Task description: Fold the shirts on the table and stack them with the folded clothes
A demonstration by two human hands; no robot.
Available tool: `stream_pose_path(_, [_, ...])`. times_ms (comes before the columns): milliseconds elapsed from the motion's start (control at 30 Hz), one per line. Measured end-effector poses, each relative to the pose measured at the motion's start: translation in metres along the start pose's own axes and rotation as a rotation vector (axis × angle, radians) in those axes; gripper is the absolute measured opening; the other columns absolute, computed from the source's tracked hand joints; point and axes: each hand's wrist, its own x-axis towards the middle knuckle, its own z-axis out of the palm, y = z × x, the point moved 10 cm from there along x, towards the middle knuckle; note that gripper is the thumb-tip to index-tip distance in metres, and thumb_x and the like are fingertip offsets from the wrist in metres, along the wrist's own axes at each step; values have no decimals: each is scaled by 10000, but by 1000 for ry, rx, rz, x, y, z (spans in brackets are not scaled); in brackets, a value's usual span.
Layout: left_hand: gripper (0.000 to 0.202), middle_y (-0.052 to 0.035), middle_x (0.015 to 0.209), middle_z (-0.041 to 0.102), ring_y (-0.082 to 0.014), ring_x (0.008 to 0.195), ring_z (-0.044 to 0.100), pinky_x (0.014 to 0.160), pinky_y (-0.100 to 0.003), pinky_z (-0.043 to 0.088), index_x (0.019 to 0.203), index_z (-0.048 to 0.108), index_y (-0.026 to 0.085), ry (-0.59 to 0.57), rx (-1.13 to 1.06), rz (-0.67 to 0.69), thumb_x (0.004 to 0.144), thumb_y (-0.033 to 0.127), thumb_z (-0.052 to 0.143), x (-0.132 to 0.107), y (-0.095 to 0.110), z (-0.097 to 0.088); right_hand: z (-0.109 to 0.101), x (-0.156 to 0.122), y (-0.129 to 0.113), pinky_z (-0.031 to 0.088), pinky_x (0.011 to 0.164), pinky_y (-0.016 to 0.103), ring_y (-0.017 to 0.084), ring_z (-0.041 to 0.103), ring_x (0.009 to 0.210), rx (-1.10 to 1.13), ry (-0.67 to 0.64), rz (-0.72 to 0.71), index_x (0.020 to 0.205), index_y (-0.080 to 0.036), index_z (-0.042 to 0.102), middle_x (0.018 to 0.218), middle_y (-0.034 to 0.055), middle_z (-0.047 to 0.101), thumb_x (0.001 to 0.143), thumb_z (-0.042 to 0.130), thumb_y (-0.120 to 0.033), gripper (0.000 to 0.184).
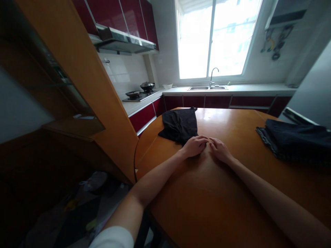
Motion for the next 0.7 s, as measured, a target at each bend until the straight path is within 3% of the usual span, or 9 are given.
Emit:
stream_pose_path(100, [349,-66,1294,642,-207,1220,586,1108,-338,428,1230,662,234,165,150,-309,960,179,448,-7,-55,-42,0,-2,-11,402,1124,411,267,543,1296,50,-3,-88,1399,-164,576,1390,140,604,978,409,-408,514])
stream_pose_path(200, [342,-74,1353,603,-225,1278,535,1118,-339,396,1259,638,239,303,307,-665,950,200,499,-37,-120,-86,3,-10,-34,360,1165,401,258,472,1373,48,-64,-232,1428,-166,553,1470,137,533,973,453,-419,530])
stream_pose_path(333, [391,-152,1410,535,-319,1320,488,1113,-454,371,1322,594,201,375,388,-997,937,236,532,-85,-182,-116,17,-28,-64,337,1179,455,281,422,1418,-17,-199,-402,1491,-234,490,1576,111,415,948,539,-401,571])
stream_pose_path(467, [416,-181,1392,534,-370,1301,503,1084,-497,386,1313,605,197,386,361,-1090,901,255,583,-100,-208,-115,29,-36,-76,366,1150,504,312,475,1371,-44,-242,-475,1472,-251,520,1535,115,473,936,575,-379,554])
stream_pose_path(600, [491,-194,1457,470,-353,1291,527,1088,-450,395,1347,585,192,419,325,-1075,861,234,640,-94,-219,-110,29,-35,-75,398,1127,503,309,517,1328,-26,-220,-487,1465,-244,529,1476,123,540,936,580,-375,547])
stream_pose_path(700, [528,-197,1376,553,-298,1247,578,1050,-366,435,1342,579,160,439,276,-1041,823,178,674,-91,-228,-109,27,-37,-77,405,1121,491,308,519,1327,-25,-233,-492,1465,-233,528,1471,128,544,929,586,-366,556])
